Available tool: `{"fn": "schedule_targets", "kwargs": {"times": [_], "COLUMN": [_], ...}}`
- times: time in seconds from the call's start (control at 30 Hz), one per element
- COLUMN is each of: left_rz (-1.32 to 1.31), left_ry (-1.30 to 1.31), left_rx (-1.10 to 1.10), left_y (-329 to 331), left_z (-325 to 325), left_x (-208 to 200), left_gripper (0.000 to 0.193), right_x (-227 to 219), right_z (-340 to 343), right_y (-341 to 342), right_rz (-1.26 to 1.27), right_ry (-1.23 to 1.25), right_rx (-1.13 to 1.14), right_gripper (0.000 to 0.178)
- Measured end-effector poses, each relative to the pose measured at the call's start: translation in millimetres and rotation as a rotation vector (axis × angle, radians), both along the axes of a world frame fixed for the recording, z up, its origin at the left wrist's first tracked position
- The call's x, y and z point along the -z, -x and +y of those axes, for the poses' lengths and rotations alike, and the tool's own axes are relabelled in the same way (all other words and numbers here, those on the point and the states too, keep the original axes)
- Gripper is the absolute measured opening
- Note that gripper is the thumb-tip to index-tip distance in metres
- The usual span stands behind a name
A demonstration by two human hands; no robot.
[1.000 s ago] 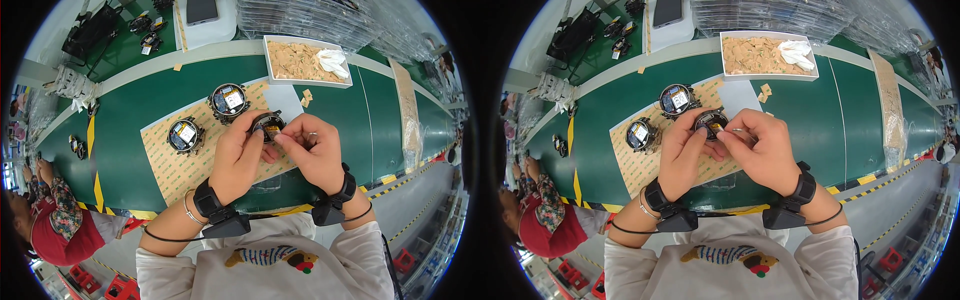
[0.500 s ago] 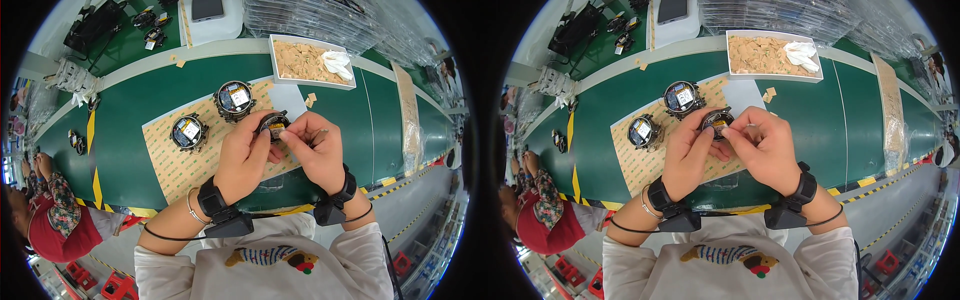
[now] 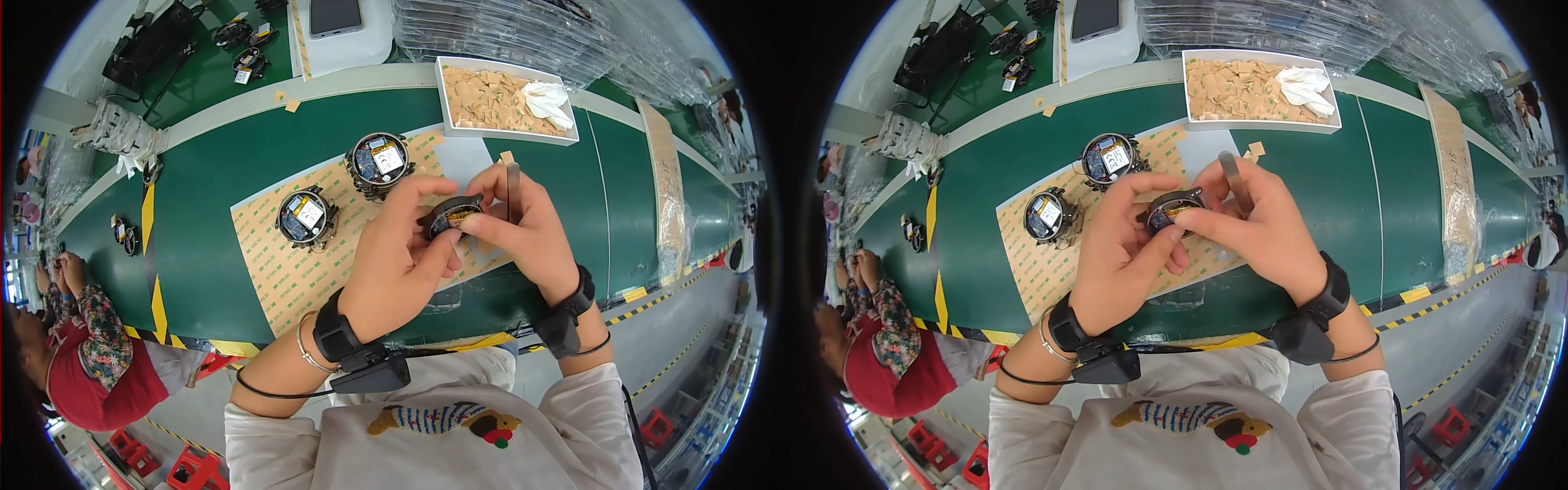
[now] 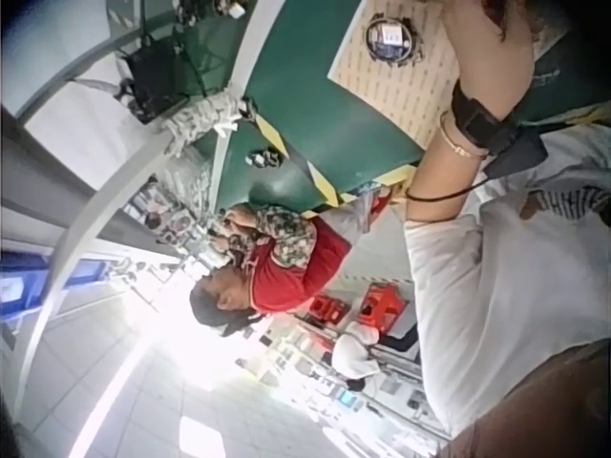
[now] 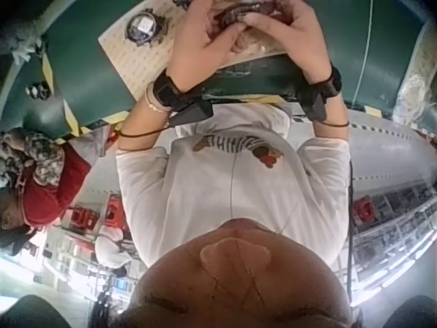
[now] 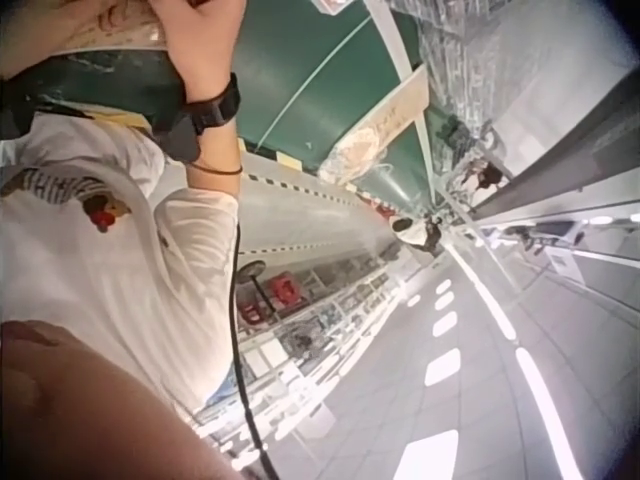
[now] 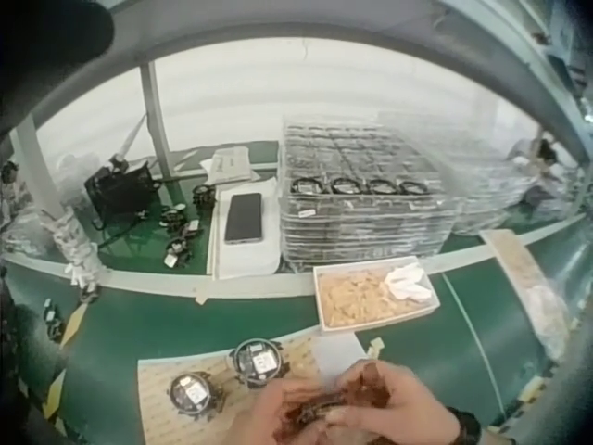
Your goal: The person assembles smartwatches by picking up a watch body, placing a battery inside, and using tweezers to apply a small adhesive piece over the internal components. This process is repeated for several watch bodies, which are then placed onto a sheet of adhesive paper on the workbench.
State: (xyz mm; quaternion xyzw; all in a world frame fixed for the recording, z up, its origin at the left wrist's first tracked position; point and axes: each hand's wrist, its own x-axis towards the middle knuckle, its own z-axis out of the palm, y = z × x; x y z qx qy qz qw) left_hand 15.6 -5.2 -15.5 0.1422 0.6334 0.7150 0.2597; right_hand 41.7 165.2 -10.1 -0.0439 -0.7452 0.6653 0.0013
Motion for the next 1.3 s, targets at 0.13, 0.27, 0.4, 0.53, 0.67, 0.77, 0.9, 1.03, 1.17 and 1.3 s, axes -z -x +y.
{"fn": "schedule_targets", "kwargs": {"times": [0.13, 0.27, 0.4, 0.53, 0.67, 0.77, 0.9, 1.03, 1.17, 1.3], "left_rz": [-0.091, 0.240, 0.429, 0.420, 0.396, 0.542, 0.862, 0.905, 1.042, 0.645], "left_ry": [0.128, 0.234, 0.305, 0.384, 0.468, 0.470, 0.497, 0.645, 0.941, 0.922], "left_rx": [0.159, 0.164, 0.167, 0.171, 0.157, 0.061, -0.096, -0.171, -0.374, -0.331], "left_y": [8.3, 6.9, 5.3, 4.4, 6.5, 1.7, -14.0, -14.0, 5.0, 8.8], "left_z": [-10.2, -11.1, -9.2, -5.1, -5.7, -7.4, -20.9, -49.9, -94.4, -94.5], "left_x": [-9.3, 0.4, 4.4, 1.4, -10.6, -21.5, -35.2, -44.3, -35.4, -28.9], "left_gripper": [0.017, 0.016, 0.018, 0.019, 0.022, 0.024, 0.030, 0.040, 0.048, 0.055], "right_x": [0.0, 1.6, 4.6, -0.5, -3.2, -14.2, -10.6, -6.5, -5.1, 11.6], "right_z": [1.1, -1.6, 2.4, 0.9, -6.9, -8.6, -7.1, -10.8, 0.6, 8.3], "right_y": [-0.7, -4.6, -3.0, 1.2, 0.4, -6.0, -10.4, -15.8, -12.0, -3.8], "right_rz": [-0.129, -0.138, -0.204, -0.207, -0.110, -0.178, -0.210, -0.051, 0.186, 0.360], "right_ry": [0.179, 0.217, 0.170, 0.126, 0.094, 0.163, 0.100, 0.115, -0.399, -0.736], "right_rx": [-0.119, -0.127, -0.204, -0.236, -0.170, -0.107, -0.143, -0.182, 0.040, 0.060], "right_gripper": [0.021, 0.023, 0.023, 0.027, 0.028, 0.027, 0.019, 0.010, 0.010, 0.013]}}
